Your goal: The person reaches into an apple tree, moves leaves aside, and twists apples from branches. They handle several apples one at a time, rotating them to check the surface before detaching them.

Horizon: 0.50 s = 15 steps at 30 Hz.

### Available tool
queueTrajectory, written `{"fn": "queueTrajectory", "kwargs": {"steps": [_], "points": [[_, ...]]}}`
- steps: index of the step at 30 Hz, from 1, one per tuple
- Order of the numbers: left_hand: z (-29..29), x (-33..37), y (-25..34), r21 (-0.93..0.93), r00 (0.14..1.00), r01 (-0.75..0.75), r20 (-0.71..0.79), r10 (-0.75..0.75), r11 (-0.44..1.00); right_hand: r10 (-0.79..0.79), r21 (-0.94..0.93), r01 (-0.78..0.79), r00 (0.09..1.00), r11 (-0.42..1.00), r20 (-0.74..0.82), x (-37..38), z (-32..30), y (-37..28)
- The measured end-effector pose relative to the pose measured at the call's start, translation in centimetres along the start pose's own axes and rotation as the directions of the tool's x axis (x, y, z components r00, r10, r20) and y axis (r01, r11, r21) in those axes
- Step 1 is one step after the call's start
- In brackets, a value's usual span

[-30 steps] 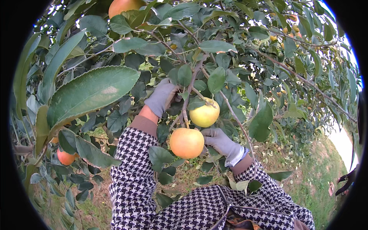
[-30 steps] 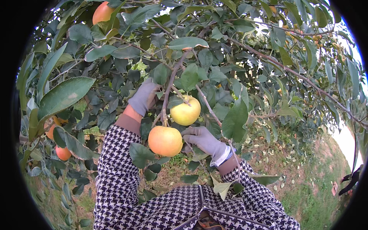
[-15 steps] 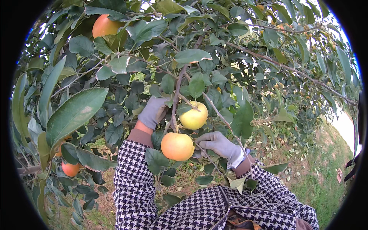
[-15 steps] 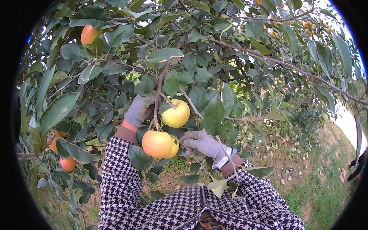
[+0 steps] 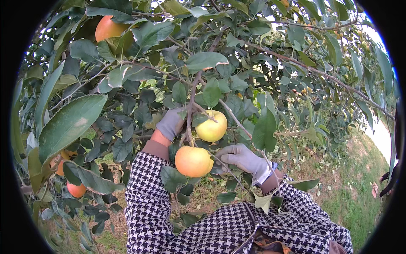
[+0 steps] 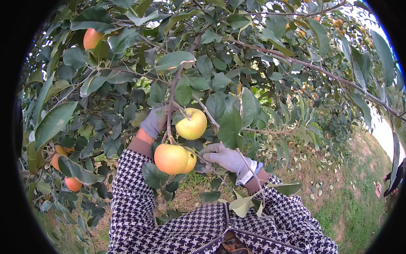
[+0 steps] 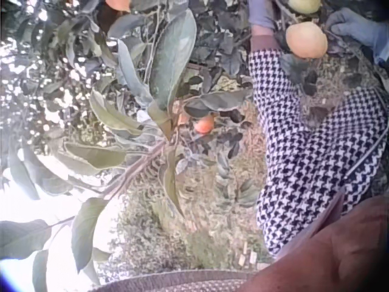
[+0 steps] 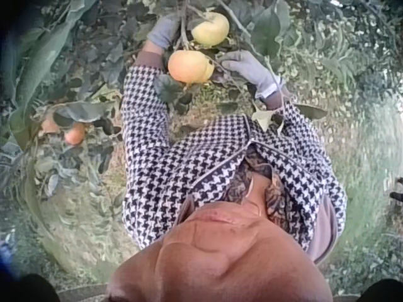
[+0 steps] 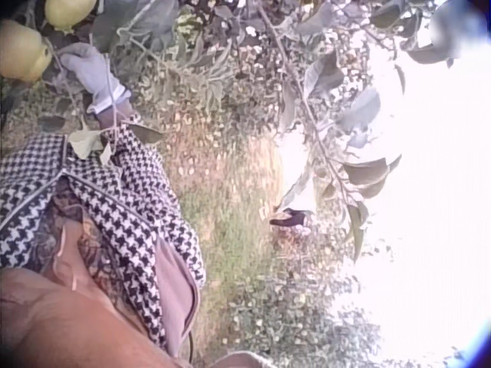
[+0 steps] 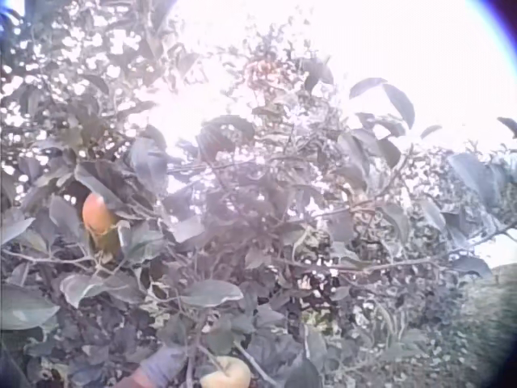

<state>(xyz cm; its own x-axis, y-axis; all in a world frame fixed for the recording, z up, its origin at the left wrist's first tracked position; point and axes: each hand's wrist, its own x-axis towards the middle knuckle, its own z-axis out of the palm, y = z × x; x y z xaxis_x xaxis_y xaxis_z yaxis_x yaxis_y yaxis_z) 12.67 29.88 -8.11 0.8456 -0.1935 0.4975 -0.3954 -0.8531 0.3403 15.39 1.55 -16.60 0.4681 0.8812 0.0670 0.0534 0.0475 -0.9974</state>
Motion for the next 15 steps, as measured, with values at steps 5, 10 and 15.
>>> {"fn": "queueTrajectory", "kwargs": {"steps": [5,10,15], "points": [[0.1,-0.2,-1.6,-0.803,0.960,-0.183,-0.270,-0.072,0.568,0.021,0.028,-0.021,0.999,0.999,-0.025,0.0,0.5,0.1],[-2.4,0.7,0.4,-0.011,0.855,-0.471,-0.253,0.453,0.882,0.036,0.084,-0.035,0.999,0.996,-0.009,-0.2,0.4,0.7],[-1.4,0.1,-2.0,-0.434,0.887,-0.461,-0.215,0.408,0.774,0.003,0.084,-0.006,0.999,0.996,0.043,0.1,1.6,-0.6]]}}
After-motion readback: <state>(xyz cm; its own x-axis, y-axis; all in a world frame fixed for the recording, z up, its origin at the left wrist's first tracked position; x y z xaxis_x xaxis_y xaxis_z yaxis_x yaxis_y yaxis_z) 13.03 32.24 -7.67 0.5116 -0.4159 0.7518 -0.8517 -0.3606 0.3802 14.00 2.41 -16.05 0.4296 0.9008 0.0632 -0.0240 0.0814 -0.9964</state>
